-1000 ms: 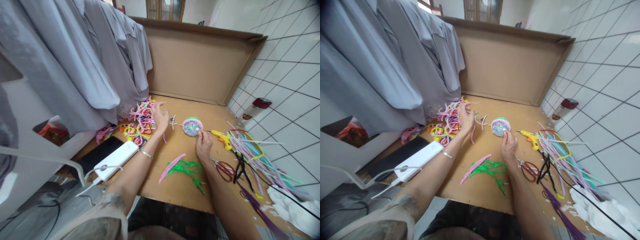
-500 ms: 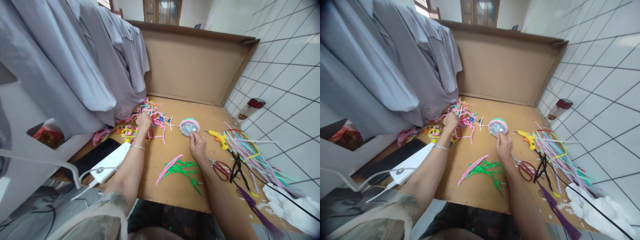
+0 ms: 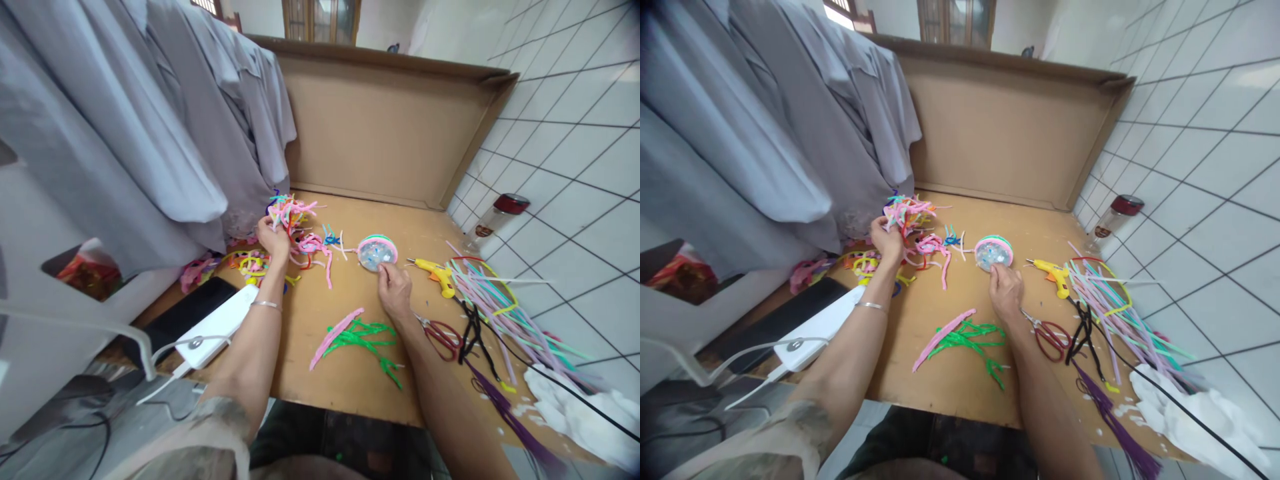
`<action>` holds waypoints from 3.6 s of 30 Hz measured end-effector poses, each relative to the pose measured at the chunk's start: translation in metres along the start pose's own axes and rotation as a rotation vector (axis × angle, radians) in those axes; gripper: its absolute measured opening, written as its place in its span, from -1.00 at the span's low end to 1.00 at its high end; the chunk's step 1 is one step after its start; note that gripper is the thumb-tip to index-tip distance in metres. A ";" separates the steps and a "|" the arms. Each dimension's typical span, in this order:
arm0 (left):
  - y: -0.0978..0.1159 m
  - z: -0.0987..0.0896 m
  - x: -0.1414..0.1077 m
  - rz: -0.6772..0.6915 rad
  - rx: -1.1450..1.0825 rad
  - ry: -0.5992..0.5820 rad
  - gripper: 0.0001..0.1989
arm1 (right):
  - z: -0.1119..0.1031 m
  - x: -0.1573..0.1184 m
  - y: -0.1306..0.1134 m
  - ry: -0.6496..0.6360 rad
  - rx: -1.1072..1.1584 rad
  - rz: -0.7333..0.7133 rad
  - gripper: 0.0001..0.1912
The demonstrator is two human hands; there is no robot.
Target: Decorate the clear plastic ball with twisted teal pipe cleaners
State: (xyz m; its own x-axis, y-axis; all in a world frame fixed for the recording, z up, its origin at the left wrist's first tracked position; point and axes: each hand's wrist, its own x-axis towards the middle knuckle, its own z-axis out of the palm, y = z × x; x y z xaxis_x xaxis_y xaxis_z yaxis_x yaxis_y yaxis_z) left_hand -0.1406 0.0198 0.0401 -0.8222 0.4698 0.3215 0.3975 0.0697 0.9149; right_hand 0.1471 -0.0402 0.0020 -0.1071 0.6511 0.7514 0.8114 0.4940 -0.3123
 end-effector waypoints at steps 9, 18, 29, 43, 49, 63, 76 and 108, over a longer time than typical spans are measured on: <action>0.032 -0.002 -0.055 0.283 0.103 -0.029 -0.38 | -0.001 -0.001 -0.002 -0.004 -0.019 0.018 -0.68; 0.060 0.011 -0.073 0.457 0.063 -0.122 -0.63 | -0.001 -0.001 0.004 0.036 0.008 0.011 -0.70; 0.067 -0.001 -0.115 0.914 -0.210 -0.137 -0.72 | -0.005 0.000 0.000 -0.084 -0.071 0.086 -0.75; 0.031 0.004 -0.183 1.421 -0.331 -0.760 -0.76 | -0.045 0.017 -0.003 0.157 0.036 0.392 -0.66; 0.030 0.004 -0.188 1.448 -0.293 -0.788 -0.77 | -0.085 0.063 0.032 0.242 -0.100 0.642 -0.67; 0.027 0.011 -0.188 1.354 -0.399 -0.779 -0.80 | -0.166 0.065 0.141 -0.772 -0.675 0.793 -0.63; 0.014 0.024 -0.185 1.218 -0.387 -0.816 -0.70 | -0.161 0.049 0.142 -0.582 -0.794 0.763 -0.59; 0.018 0.018 -0.190 1.326 -0.397 -0.719 -0.75 | -0.124 0.060 0.145 -0.666 -0.731 0.704 -0.65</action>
State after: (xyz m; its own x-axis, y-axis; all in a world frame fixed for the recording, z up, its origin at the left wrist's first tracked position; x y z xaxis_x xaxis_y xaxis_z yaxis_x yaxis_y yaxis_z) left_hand 0.0304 -0.0521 -0.0087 0.4233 0.3195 0.8478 0.4296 -0.8946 0.1227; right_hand 0.3297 -0.0007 0.0738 0.3881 0.9209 0.0358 0.9206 -0.3892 0.0312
